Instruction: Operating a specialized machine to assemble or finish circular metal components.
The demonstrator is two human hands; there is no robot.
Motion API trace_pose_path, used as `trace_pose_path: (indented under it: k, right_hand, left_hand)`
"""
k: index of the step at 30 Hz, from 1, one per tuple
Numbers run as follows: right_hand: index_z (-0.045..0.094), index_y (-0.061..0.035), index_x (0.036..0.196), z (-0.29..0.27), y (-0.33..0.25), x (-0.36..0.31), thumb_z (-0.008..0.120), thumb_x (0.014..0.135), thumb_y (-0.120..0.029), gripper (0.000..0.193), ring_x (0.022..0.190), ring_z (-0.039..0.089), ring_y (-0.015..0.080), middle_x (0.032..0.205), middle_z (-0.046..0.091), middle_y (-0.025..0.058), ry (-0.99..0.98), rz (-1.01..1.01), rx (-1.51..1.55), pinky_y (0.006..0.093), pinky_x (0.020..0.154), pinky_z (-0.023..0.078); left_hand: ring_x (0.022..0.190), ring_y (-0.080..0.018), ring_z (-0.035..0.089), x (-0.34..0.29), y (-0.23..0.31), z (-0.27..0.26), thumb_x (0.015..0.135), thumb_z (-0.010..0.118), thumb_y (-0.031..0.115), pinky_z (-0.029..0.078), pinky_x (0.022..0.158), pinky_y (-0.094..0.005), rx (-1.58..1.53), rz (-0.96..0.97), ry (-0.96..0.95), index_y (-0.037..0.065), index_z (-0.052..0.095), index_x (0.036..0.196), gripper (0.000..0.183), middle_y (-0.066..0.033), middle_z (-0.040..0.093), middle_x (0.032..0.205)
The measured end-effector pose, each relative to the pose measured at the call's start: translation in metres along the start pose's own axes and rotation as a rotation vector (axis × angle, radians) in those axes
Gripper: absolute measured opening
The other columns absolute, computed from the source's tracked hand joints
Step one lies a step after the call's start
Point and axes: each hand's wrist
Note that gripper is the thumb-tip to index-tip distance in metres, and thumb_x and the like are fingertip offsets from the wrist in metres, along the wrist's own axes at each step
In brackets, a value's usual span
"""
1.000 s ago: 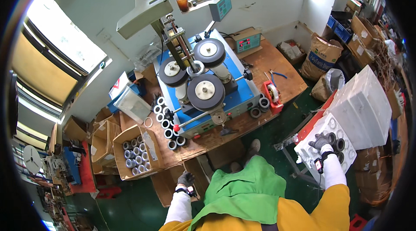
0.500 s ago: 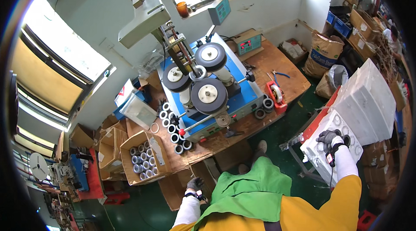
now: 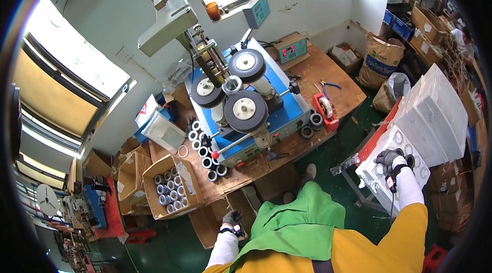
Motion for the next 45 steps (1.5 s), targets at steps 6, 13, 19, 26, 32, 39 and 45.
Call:
trace_pose_path:
  k: [6,13,19,26,32,39,45]
  right_hand:
    - [0.06,-0.0049,0.089,0.008,0.019,0.016,0.06,0.074,-0.031,0.03,0.075,0.058,0.0222,0.082,0.062,0.0111,-0.007,-0.033,-0.006,0.0314,0.07,0.044]
    - [0.059,-0.0048,0.095,-0.001,0.01,0.005,0.058,0.074,-0.032,0.034,0.087,0.056,0.023,0.091,0.06,0.011,-0.068,-0.024,-0.001,0.0307,0.078,0.043]
    - [0.059,-0.0066,0.097,-0.009,0.0,0.002,0.056,0.076,-0.033,0.035,0.089,0.056,0.022,0.094,0.06,0.0089,-0.096,0.009,-0.032,0.0296,0.08,0.042]
    - [0.057,-0.0067,0.101,-0.003,0.022,0.015,0.054,0.076,-0.033,0.036,0.096,0.053,0.0215,0.101,0.058,0.0081,-0.107,-0.106,-0.136,0.0295,0.085,0.039]
    - [0.057,-0.0069,0.103,-0.031,-0.031,-0.033,0.055,0.076,-0.034,0.038,0.097,0.053,0.0208,0.103,0.057,0.0078,-0.096,-0.076,-0.054,0.0282,0.086,0.038]
    - [0.058,-0.0083,0.1,-0.031,-0.023,-0.032,0.053,0.077,-0.029,0.031,0.098,0.052,0.0212,0.102,0.057,0.0087,-0.132,0.108,0.243,0.0292,0.087,0.038]
    - [0.06,-0.0071,0.096,-0.022,-0.003,-0.016,0.06,0.073,-0.024,0.028,0.083,0.057,0.0164,0.092,0.061,0.0058,-0.017,-0.023,0.152,0.0296,0.074,0.044]
  left_hand:
    - [0.069,-0.0285,0.059,-0.005,-0.007,0.004,0.076,0.055,0.019,0.048,0.063,-0.0402,-0.036,0.034,-0.008,0.004,0.055,0.09,0.021,-0.0113,0.06,0.083]
    - [0.065,-0.0283,0.057,-0.003,-0.006,0.009,0.073,0.058,0.016,0.046,0.06,-0.04,-0.058,0.009,-0.031,0.004,0.055,0.084,0.016,-0.0111,0.058,0.075]
    - [0.069,-0.0298,0.057,-0.001,-0.005,0.012,0.074,0.057,0.015,0.046,0.061,-0.0419,-0.023,-0.011,-0.051,0.005,0.054,0.087,0.017,-0.0106,0.058,0.079]
    - [0.08,-0.0301,0.056,-0.005,-0.008,0.024,0.076,0.054,0.018,0.046,0.068,-0.0422,0.027,-0.018,-0.075,0.005,0.054,0.094,0.021,-0.0108,0.058,0.09]
    - [0.08,-0.0301,0.056,-0.01,-0.01,0.021,0.076,0.054,0.017,0.045,0.067,-0.042,0.015,-0.03,-0.056,0.006,0.053,0.095,0.022,-0.0109,0.058,0.092]
    - [0.075,-0.0305,0.056,-0.015,-0.008,0.019,0.075,0.054,0.015,0.045,0.067,-0.0434,0.032,-0.035,-0.039,0.005,0.053,0.09,0.019,-0.0104,0.058,0.083]
    - [0.058,-0.0249,0.051,-0.005,-0.009,0.026,0.074,0.054,0.015,0.043,0.059,-0.0396,-0.001,-0.026,-0.06,0.006,0.053,0.08,0.01,-0.0086,0.055,0.072]
Point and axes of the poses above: each hand's wrist, its own x-axis towards the middle knuckle, its own z-axis out of the palm, y = z × x
